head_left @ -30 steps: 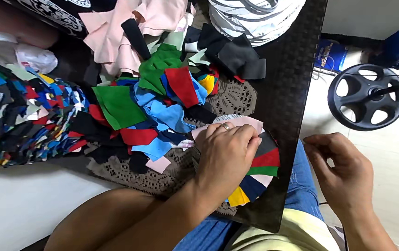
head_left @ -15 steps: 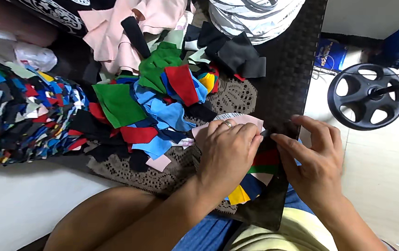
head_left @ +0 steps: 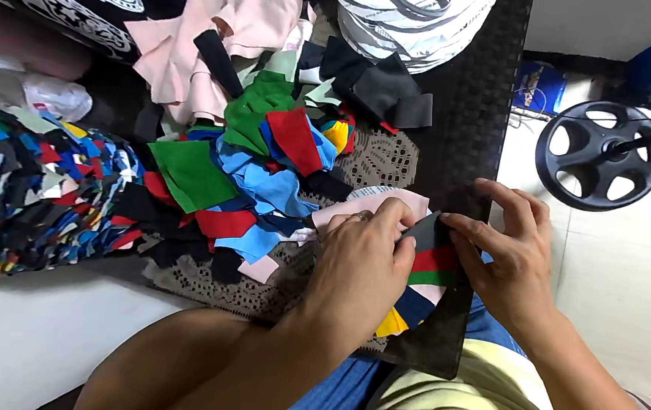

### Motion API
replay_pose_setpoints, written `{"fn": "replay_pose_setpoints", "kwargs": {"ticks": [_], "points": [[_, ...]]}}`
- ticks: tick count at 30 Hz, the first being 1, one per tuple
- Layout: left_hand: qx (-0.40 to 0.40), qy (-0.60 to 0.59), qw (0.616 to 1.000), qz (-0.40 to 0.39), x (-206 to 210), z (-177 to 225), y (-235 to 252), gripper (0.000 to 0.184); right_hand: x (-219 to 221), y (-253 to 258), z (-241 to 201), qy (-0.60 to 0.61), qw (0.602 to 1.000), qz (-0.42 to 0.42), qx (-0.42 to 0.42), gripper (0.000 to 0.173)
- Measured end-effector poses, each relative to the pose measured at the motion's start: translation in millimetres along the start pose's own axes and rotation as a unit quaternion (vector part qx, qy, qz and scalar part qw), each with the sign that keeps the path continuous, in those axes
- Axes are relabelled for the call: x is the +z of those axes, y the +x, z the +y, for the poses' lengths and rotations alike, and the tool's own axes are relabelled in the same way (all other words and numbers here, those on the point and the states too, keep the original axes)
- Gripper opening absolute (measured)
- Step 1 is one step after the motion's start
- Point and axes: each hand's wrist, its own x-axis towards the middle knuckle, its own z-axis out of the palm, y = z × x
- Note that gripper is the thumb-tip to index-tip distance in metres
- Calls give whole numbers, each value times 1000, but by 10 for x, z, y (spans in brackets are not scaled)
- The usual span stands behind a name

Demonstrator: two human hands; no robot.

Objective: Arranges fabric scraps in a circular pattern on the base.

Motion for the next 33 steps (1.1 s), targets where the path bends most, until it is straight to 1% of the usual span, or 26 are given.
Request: {"fn": "replay_pose_setpoints", "kwargs": {"ticks": [4,6,7,9,11,13,14,17,20,22,26,31,33], "points": [[-33,14,998,-44,-38,15,38,12,9,-2,11,2,1000,1,3,18],[-21,35,998,-40,-24,11,29,14,14,1,23,15,1000,0,4,18],[-11,48,998,-32,-24,6,21,16,11,1,35,40,999,2,9,18],[22,66,998,4,-15,-4,1,17,-33,-13,86,151,988,15,44,20],[74,75,992,68,27,-16,-28,18,-125,-14,163,266,958,45,98,23],[125,64,984,107,104,-30,-70,25,-215,-10,247,309,936,75,149,25],[147,59,981,109,159,-35,-93,30,-244,-13,289,311,932,87,164,25],[180,79,978,73,344,-17,-201,52,-264,-44,345,298,931,103,182,26],[188,115,974,59,482,7,-289,70,-220,-76,340,292,933,102,187,24],[190,139,970,54,547,-10,-303,78,-189,-85,333,291,933,99,186,23],[196,143,969,48,565,-45,-293,81,-165,-89,320,285,937,93,179,21],[174,107,975,91,469,-13,-303,79,-175,-98,334,278,942,98,162,22],[172,120,974,86,468,-51,-278,82,-176,-94,322,273,945,96,153,23]]}}
